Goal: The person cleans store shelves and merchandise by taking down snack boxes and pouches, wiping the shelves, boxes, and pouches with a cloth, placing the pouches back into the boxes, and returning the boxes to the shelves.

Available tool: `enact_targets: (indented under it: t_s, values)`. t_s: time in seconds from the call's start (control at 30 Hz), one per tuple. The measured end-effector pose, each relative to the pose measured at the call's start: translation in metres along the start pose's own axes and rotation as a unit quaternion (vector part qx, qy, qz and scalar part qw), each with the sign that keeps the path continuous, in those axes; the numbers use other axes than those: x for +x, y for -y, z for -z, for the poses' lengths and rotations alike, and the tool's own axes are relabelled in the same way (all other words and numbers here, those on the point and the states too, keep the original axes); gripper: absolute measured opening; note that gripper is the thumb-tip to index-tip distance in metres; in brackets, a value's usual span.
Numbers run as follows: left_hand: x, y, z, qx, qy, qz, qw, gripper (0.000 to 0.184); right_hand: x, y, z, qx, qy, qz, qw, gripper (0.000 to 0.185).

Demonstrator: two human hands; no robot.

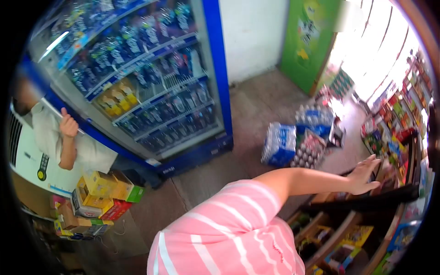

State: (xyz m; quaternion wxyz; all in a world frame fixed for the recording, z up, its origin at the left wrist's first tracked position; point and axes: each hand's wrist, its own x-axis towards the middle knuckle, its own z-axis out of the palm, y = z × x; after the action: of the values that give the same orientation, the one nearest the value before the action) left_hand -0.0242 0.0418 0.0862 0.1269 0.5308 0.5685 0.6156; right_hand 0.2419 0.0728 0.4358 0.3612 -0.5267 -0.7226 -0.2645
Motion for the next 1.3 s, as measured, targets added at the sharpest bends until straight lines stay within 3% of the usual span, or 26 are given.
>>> enact_targets:
  t_s: [0.07,0.2,0.33,0.37,0.4,0.43,0.47,0.53,0.57,0.67,0.7,0.73,0.8,0.87,0.93,1.0,1.07,1.3]
  values:
    - [-0.021,0.026,0.050,0.061,-0.027,0.052,0.996,0.075,0.009,-0.015,-0.001,-0.035,0.022,0.001,0.999,0.044]
    - [-0.071,0.043,0.153,0.110,-0.055,0.033,0.992,0.070,0.010,-0.014,0.002,-0.064,0.015,0.024,0.998,0.050]
    - [-0.146,0.027,0.249,0.123,-0.153,0.053,0.979,0.068,0.005,-0.006,0.002,-0.078,-0.056,0.043,0.994,0.057]
    - [-0.168,0.042,0.273,0.220,-0.189,0.041,0.956,0.070,0.001,-0.003,-0.004,-0.088,-0.092,0.044,0.991,0.059]
    - [-0.185,0.036,0.295,0.212,-0.223,0.094,0.947,0.071,-0.003,0.002,-0.010,-0.095,-0.142,0.045,0.984,0.061]
    - [-0.199,0.044,0.322,0.274,-0.285,0.057,0.917,0.069,-0.003,0.013,-0.018,-0.075,-0.202,0.044,0.976,0.063]
    - [-0.210,0.027,0.348,0.288,-0.354,0.066,0.887,0.068,-0.004,0.032,-0.023,-0.004,-0.273,0.042,0.961,0.065]
    - [-0.230,-0.024,0.394,0.386,-0.463,0.021,0.798,0.060,-0.010,0.084,-0.040,0.276,-0.342,0.122,0.890,0.043]
    - [-0.244,-0.054,0.407,0.422,-0.511,0.013,0.749,0.059,-0.020,0.113,-0.063,0.305,-0.339,0.132,0.880,0.043]
    - [-0.308,-0.121,0.412,0.474,-0.525,0.008,0.707,0.056,-0.087,0.194,-0.161,0.517,0.011,0.200,0.832,0.042]
    - [-0.337,-0.128,0.400,0.472,-0.523,0.052,0.708,0.056,-0.111,0.211,-0.168,0.424,0.158,0.253,0.855,0.041]
    - [-0.362,-0.135,0.390,0.468,-0.517,0.087,0.711,0.057,-0.145,0.227,-0.189,0.488,0.158,0.308,0.801,0.041]
    - [-0.414,-0.131,0.362,0.441,-0.526,0.160,0.709,0.059,-0.181,0.247,-0.152,0.453,0.274,0.358,0.769,0.039]
    - [-0.469,-0.106,0.350,0.483,-0.527,0.191,0.673,0.064,-0.217,0.265,-0.179,0.552,0.199,0.365,0.723,0.033]
    - [-0.492,-0.095,0.341,0.433,-0.558,0.200,0.679,0.065,-0.226,0.281,-0.165,0.565,0.253,0.379,0.688,0.030]
    - [-0.498,-0.093,0.337,0.369,-0.574,0.276,0.677,0.064,-0.229,0.290,-0.128,0.584,0.265,0.375,0.669,0.030]
    - [-0.490,-0.092,0.338,0.395,-0.555,0.260,0.684,0.064,-0.232,0.299,-0.123,0.595,0.306,0.376,0.641,0.031]
    - [-0.513,-0.072,0.351,0.288,-0.496,0.274,0.772,0.063,-0.281,0.276,-0.063,0.580,0.297,0.332,0.682,0.029]
